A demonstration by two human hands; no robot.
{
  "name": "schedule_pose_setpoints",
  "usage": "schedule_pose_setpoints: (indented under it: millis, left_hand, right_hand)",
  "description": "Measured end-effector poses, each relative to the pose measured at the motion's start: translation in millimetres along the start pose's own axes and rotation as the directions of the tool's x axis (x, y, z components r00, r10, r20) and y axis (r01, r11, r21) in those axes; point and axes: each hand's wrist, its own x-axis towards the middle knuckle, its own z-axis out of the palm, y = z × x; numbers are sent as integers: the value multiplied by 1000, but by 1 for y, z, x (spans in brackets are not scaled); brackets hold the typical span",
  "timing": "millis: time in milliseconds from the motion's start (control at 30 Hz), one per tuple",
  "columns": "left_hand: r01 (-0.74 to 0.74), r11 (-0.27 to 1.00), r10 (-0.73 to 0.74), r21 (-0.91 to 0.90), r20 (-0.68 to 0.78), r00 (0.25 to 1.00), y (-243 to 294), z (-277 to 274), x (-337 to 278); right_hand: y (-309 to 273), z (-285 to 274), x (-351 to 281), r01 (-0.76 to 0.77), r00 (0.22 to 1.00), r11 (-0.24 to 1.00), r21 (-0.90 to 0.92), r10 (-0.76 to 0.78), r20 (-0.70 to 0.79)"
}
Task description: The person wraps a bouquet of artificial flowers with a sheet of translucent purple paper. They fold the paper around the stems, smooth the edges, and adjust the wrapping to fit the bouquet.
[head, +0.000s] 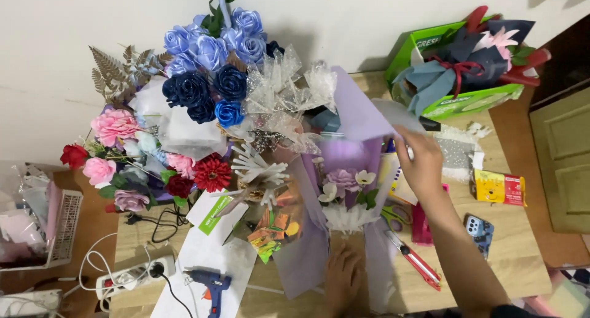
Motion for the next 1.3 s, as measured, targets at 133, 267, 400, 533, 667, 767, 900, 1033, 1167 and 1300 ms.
schedule_pose_setpoints:
  millis: [133,267,400,533,667,767,900,1033,1167,1300]
  left_hand:
    - [270,935,-227,-231,197,954,9,-35,17]
    - [599,566,-482,-567,362,798,21,-55,28]
    - [840,178,-779,-512,448,438,1,-23,5]
    - [863,368,-778,-345,393,489,-17,-26,-14]
    - [890,361,-852,-279,290,437,-25,-50,-18]
    - [898,331,-884,-291,236,402,-17,-67,-22]
    - [883,370,-868,-289,232,440,10,-84,-20]
    - [834,377,-826,-402,261,499,68,-101,-13]
    - [798,467,-779,-382,251,575,83,-107,-23]
    - [736,626,-680,-260,281,678,94,-108,-23]
  right_hand:
    - [-31,-55,-114,-53,993,992,117,40,110]
    - [-68,-55,-216,-109,960,991,78,85,265]
    - [-89,-40,-273,-85,851,991,102,19,524]
    - [-89,-55,-279,-13,673,998,66,-40,738]
    - [-45,-64,-289,58,581,997,-54,10,814]
    - [-28,-72,-295,-37,538,988,-148,144,830]
    - [7,-70,-324,-664,577,731,157,368,729]
    - [52,-25,-384,-966,237,218,139,527,816]
    - [49,-23,-390,-979,84,-123,163,487,869]
    - [52,-27,-385,-963,220,-27,267,487,845]
